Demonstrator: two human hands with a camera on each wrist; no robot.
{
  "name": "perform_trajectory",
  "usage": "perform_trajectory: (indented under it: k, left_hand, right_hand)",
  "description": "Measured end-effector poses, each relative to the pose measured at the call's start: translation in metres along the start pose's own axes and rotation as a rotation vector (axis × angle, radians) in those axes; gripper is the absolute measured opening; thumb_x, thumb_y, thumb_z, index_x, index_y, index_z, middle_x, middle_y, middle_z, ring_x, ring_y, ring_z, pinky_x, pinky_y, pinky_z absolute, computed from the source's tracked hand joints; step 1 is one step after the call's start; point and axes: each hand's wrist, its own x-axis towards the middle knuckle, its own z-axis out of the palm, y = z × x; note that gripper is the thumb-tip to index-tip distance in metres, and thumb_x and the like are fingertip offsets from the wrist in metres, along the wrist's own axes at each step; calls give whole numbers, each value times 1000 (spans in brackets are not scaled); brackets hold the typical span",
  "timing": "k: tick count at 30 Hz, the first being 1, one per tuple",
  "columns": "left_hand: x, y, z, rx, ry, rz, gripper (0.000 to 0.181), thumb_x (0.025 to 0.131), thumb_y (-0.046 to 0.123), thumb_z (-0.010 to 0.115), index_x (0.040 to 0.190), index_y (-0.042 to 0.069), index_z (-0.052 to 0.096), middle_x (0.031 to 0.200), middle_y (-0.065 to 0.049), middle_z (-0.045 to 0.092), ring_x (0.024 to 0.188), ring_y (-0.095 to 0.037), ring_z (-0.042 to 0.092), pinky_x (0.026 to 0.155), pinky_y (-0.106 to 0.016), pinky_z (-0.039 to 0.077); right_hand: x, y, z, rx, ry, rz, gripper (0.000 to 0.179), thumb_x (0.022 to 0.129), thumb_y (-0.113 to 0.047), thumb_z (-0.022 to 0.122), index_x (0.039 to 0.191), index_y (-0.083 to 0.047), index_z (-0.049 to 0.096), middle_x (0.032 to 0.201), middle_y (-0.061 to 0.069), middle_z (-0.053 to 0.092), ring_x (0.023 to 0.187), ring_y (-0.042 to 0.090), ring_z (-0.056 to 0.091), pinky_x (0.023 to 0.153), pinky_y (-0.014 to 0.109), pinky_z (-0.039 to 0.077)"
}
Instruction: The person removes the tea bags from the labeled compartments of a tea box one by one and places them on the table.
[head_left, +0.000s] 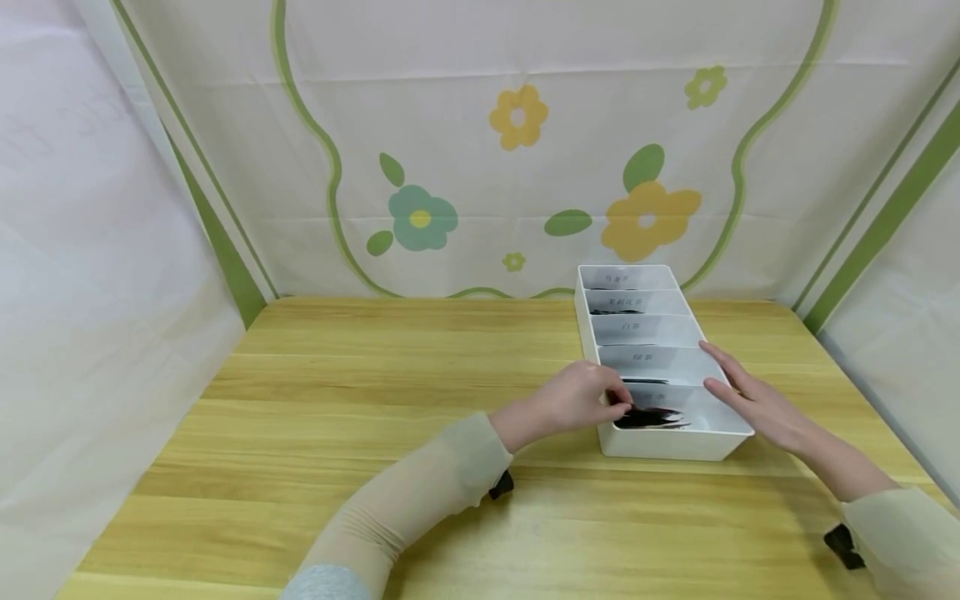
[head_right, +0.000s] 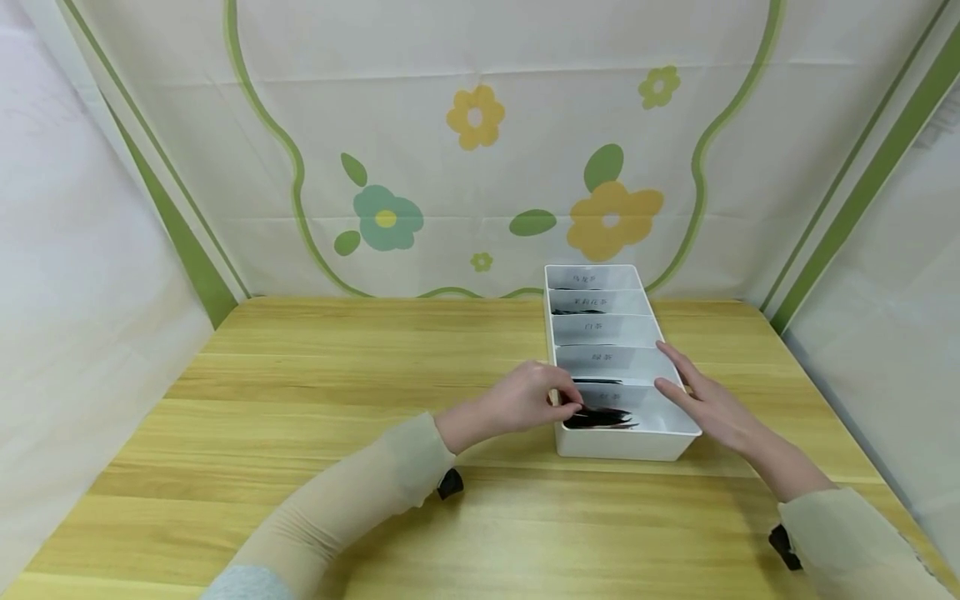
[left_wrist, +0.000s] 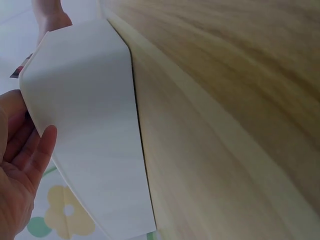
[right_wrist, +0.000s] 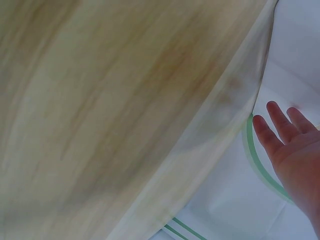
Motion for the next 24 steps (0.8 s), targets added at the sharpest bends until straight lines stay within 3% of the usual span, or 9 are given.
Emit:
perform_trajectory:
  k: [7,15,20,24]
  left_hand:
    - [-3,-3,0,8,136,72,6,89,12,71,90,10,76,85,5,69,74,0,58,73,-8,41]
    - [-5,-3,-3,-24,209,133,5,89,9,71,89,9,75,84,2,69,70,-4,58,67,-9,41]
    - [-8,0,-13,-42,290,207,4,87,5,70,87,6,74,85,-1,70,75,-10,62,69,-10,44]
    - [-11,3,-24,-67,319,228,3,87,4,71,88,4,74,88,-3,70,77,-10,62,67,-8,44]
  right_hand:
    - [0,0,1,7,1,1,62,106,-26,40,158,-23,5,158,25,6,129,63,22,92,76,23]
    - [0,1,2,22,-2,0,62,106,-25,40,158,-23,5,158,25,6,130,62,19,94,76,21]
    - [0,1,2,12,1,0,62,106,-25,39,158,-22,5,157,26,7,128,64,22,91,76,22]
    - [0,0,1,16,-3,5,62,106,-26,39,158,-23,5,157,26,6,129,64,20,92,77,21]
